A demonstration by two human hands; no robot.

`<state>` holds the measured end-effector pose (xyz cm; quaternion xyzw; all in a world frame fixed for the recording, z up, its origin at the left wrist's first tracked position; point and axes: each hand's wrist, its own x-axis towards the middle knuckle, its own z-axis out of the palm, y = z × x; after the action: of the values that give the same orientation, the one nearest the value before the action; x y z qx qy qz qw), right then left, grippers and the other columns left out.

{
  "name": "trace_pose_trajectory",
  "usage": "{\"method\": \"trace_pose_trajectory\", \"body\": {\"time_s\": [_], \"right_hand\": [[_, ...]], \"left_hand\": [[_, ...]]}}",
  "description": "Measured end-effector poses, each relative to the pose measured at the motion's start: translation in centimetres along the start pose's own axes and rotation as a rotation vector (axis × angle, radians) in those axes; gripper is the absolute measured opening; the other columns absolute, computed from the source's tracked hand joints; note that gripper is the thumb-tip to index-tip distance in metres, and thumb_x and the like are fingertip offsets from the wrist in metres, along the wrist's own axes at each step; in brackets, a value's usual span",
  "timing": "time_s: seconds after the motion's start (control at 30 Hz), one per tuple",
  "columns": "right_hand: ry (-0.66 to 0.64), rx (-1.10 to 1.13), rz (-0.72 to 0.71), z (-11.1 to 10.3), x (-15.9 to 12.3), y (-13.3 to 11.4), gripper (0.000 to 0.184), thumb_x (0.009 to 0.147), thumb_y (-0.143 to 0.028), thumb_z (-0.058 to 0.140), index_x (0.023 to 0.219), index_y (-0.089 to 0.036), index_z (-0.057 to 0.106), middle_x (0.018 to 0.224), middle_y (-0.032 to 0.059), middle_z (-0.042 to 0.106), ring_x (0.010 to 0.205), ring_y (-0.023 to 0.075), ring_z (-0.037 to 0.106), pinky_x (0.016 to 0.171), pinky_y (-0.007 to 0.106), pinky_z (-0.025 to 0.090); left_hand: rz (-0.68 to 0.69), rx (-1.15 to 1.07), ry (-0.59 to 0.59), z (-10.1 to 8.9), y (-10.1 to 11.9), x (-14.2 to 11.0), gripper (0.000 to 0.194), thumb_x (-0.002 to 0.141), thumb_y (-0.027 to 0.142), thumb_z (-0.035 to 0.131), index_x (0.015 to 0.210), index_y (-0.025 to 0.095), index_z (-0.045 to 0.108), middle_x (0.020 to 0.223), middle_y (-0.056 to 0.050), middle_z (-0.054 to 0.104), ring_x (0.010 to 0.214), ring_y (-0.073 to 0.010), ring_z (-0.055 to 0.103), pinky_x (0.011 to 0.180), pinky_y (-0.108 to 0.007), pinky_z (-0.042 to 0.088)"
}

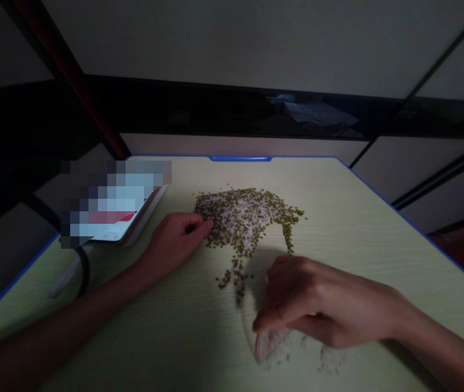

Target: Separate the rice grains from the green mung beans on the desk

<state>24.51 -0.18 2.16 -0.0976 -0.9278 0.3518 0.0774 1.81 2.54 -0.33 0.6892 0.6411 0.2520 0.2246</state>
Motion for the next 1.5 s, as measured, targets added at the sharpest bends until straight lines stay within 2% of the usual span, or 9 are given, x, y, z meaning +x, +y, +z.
{"method": "trace_pose_trajectory", "body": {"time_s": [0.13,0.27,0.47,0.63,1.0,1.3,1.5], "right_hand": [[0.172,-0.035,0.082,0.5,0.4,0.0,0.021,0.08,-0.01,0.047,0.089,-0.018,0.064,0.072,0.0035,0.065,0.07,0.0142,0.052,0.066,0.027,0.037],[0.333,-0.12,0.13,1.1,0.9,0.0,0.025,0.075,-0.008,0.049,0.092,-0.018,0.065,0.061,0.0015,0.059,0.061,0.0133,0.049,0.06,0.026,0.036],[0.438,-0.102,0.294,1.2,0.9,0.0,0.029,0.069,-0.005,0.049,0.09,-0.017,0.066,0.063,0.0016,0.061,0.054,0.0101,0.05,0.049,0.021,0.037],[0.455,-0.064,0.355,0.8,0.6,0.2,0.026,0.066,-0.003,0.05,0.078,-0.018,0.068,0.067,0.0013,0.064,0.058,0.0103,0.055,0.049,0.019,0.039],[0.44,-0.073,0.428,-0.2,-0.2,0.6,0.033,0.068,-0.002,0.049,0.09,-0.018,0.068,0.074,0.002,0.067,0.062,0.0116,0.058,0.053,0.021,0.042],[0.436,-0.078,0.493,-0.9,-0.5,0.9,0.033,0.068,-0.001,0.048,0.086,-0.018,0.069,0.072,0.0003,0.068,0.059,0.0112,0.06,0.05,0.019,0.044],[0.42,-0.08,0.469,-0.9,-0.5,0.7,0.031,0.067,-0.001,0.049,0.084,-0.017,0.069,0.073,0.0014,0.069,0.061,0.0124,0.061,0.052,0.02,0.045]], "left_hand": [[-0.001,-0.014,-0.004,0.0,0.1,0.0,0.036,0.071,0.04,0.042,0.045,0.02,0.029,0.045,0.007,0.027,0.047,-0.0089,0.031,0.045,-0.021,0.022],[-0.011,-0.021,-0.011,0.0,0.1,0.0,0.036,0.071,0.04,0.043,0.044,0.02,0.029,0.045,0.006,0.027,0.047,-0.0089,0.03,0.045,-0.022,0.022],[-0.002,-0.022,-0.011,-0.1,0.0,0.0,0.036,0.071,0.04,0.042,0.044,0.02,0.029,0.044,0.006,0.027,0.046,-0.0087,0.03,0.045,-0.022,0.022],[0.004,-0.015,-0.012,0.0,0.0,0.1,0.036,0.071,0.039,0.042,0.044,0.02,0.029,0.044,0.007,0.027,0.045,-0.0082,0.03,0.045,-0.021,0.021],[0.002,-0.011,0.001,0.1,-0.1,0.0,0.036,0.071,0.039,0.042,0.044,0.019,0.03,0.044,0.007,0.027,0.044,-0.0078,0.03,0.044,-0.021,0.021],[0.009,0.002,0.004,0.0,-0.2,0.1,0.036,0.071,0.039,0.042,0.044,0.019,0.029,0.044,0.006,0.027,0.045,-0.0082,0.03,0.045,-0.021,0.021],[0.001,-0.013,0.011,0.1,-0.2,0.0,0.036,0.071,0.039,0.042,0.043,0.02,0.028,0.044,0.006,0.026,0.044,-0.0082,0.029,0.044,-0.021,0.021]]}}
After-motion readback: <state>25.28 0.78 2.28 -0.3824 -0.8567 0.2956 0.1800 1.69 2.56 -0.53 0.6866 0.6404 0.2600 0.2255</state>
